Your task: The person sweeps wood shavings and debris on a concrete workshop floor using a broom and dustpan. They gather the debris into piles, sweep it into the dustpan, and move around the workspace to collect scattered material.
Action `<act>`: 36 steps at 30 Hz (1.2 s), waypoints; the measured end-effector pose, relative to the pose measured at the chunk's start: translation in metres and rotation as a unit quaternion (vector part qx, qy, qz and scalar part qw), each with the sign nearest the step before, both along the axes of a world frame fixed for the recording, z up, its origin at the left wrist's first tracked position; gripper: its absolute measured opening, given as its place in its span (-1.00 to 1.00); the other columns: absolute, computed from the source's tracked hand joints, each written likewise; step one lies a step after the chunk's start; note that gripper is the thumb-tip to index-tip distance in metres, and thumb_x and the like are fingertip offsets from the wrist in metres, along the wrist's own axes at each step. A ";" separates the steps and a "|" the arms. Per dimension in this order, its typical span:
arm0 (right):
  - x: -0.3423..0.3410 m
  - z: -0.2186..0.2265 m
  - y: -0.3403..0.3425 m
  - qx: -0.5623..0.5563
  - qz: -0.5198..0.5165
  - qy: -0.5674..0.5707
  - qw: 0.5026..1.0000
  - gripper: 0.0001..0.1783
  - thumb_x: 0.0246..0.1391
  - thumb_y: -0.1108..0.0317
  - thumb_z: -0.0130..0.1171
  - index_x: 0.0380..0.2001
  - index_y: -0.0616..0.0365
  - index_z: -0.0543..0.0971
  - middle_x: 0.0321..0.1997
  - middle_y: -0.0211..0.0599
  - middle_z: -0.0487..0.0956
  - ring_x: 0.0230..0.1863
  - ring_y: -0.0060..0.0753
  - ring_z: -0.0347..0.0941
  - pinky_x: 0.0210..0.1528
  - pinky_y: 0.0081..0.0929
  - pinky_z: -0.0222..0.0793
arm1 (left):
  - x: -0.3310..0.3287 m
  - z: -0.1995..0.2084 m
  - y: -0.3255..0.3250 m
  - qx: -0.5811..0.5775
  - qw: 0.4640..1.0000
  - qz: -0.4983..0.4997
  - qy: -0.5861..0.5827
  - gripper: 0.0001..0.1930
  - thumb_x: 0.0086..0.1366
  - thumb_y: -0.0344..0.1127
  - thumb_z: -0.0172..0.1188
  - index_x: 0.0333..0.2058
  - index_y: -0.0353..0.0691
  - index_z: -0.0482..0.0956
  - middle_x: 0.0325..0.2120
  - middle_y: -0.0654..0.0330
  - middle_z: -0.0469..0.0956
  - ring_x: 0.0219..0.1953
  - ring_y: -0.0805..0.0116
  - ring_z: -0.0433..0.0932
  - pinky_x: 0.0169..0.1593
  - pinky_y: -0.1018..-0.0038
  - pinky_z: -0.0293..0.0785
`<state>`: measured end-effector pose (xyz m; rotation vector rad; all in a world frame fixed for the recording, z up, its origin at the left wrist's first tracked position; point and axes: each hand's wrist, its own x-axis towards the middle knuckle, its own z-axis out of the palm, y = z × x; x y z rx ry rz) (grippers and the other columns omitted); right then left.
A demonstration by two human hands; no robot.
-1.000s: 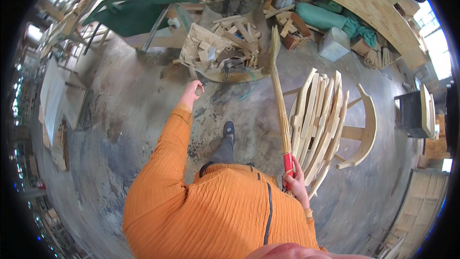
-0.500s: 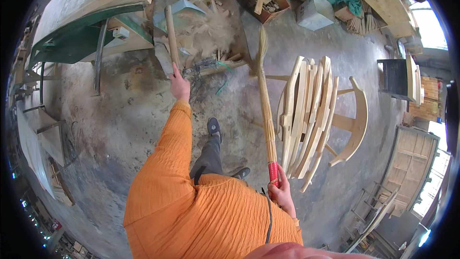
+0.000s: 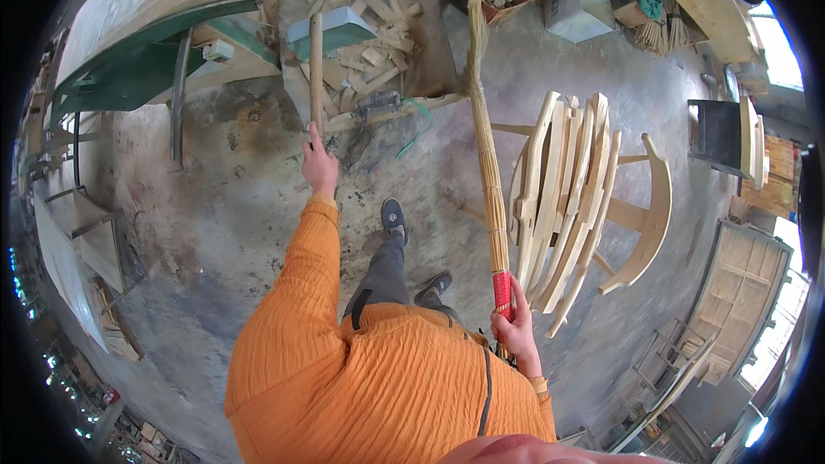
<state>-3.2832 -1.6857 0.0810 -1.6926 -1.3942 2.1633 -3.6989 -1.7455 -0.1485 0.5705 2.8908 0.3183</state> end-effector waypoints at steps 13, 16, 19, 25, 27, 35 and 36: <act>-0.010 -0.025 0.020 0.032 -0.034 -0.080 0.996 -0.16 -0.18 0.66 -0.06 0.22 0.00 -0.04 -0.64 -0.46 0.33 -0.73 -0.68 0.21 -0.70 -0.68 0.16 | -0.026 -0.050 0.035 0.044 0.981 0.155 -0.112 -0.25 0.06 -0.37 0.09 0.19 0.05 -0.10 -0.04 -0.12 0.22 -0.17 -0.06 0.41 -0.17 0.20 0.39; -0.013 -0.033 0.030 0.032 -0.062 -0.076 0.995 -0.16 -0.18 0.65 -0.06 0.22 -0.03 -0.04 -0.67 -0.47 0.32 -0.76 -0.67 0.20 -0.72 -0.67 0.15 | -0.041 -0.050 0.047 0.073 0.972 0.189 -0.122 -0.25 0.05 -0.37 0.10 0.18 0.03 -0.09 -0.04 -0.12 0.21 -0.11 -0.06 0.37 -0.11 0.20 0.35; -0.012 -0.042 0.056 0.013 -0.067 -0.083 0.994 -0.16 -0.19 0.66 -0.06 0.22 -0.08 -0.02 -0.67 -0.48 0.31 -0.77 -0.67 0.19 -0.75 -0.66 0.13 | -0.046 -0.046 0.051 0.115 0.965 0.207 -0.113 -0.25 0.04 -0.39 0.11 0.18 0.01 -0.08 -0.03 -0.12 0.21 -0.07 -0.05 0.34 -0.07 0.22 0.32; -0.014 -0.082 0.109 -0.070 -0.117 -0.071 0.988 -0.20 -0.17 0.58 -0.04 0.20 -0.02 -0.01 -0.67 -0.41 0.32 -0.77 -0.60 0.23 -0.77 -0.62 0.15 | -0.045 -0.033 0.071 0.149 0.963 0.208 -0.083 -0.26 0.02 -0.44 0.10 0.17 -0.08 -0.06 -0.05 -0.12 0.24 -0.04 -0.03 0.32 -0.02 0.23 0.29; -0.021 -0.103 0.136 -0.107 -0.145 -0.056 0.982 -0.21 -0.16 0.55 -0.04 0.20 -0.03 -0.01 -0.66 -0.38 0.33 -0.75 -0.58 0.25 -0.76 -0.60 0.18 | -0.059 -0.041 0.064 0.170 0.970 0.171 -0.023 -0.26 0.02 -0.45 0.09 0.17 -0.10 -0.06 -0.09 -0.12 0.29 -0.02 -0.01 0.31 -0.01 0.25 0.27; -0.029 -0.144 0.238 -0.214 -0.110 -0.039 0.970 -0.21 -0.19 0.54 -0.02 0.19 0.04 0.00 -0.60 -0.34 0.37 -0.70 -0.53 0.29 -0.71 -0.57 0.25 | -0.104 -0.020 0.143 0.419 0.767 0.380 -0.303 -0.27 -0.03 -0.56 0.03 0.16 -0.08 -0.01 -0.40 0.07 0.38 -0.61 0.32 0.34 -0.58 0.42 0.30; -0.027 -0.148 0.246 -0.222 -0.095 -0.041 0.969 -0.21 -0.19 0.54 -0.01 0.19 0.04 0.01 -0.59 -0.34 0.38 -0.70 -0.52 0.30 -0.71 -0.57 0.25 | -0.110 -0.021 0.155 0.447 0.737 0.396 -0.317 -0.27 -0.03 -0.56 0.02 0.16 -0.07 -0.02 -0.44 0.09 0.38 -0.66 0.35 0.30 -0.63 0.45 0.27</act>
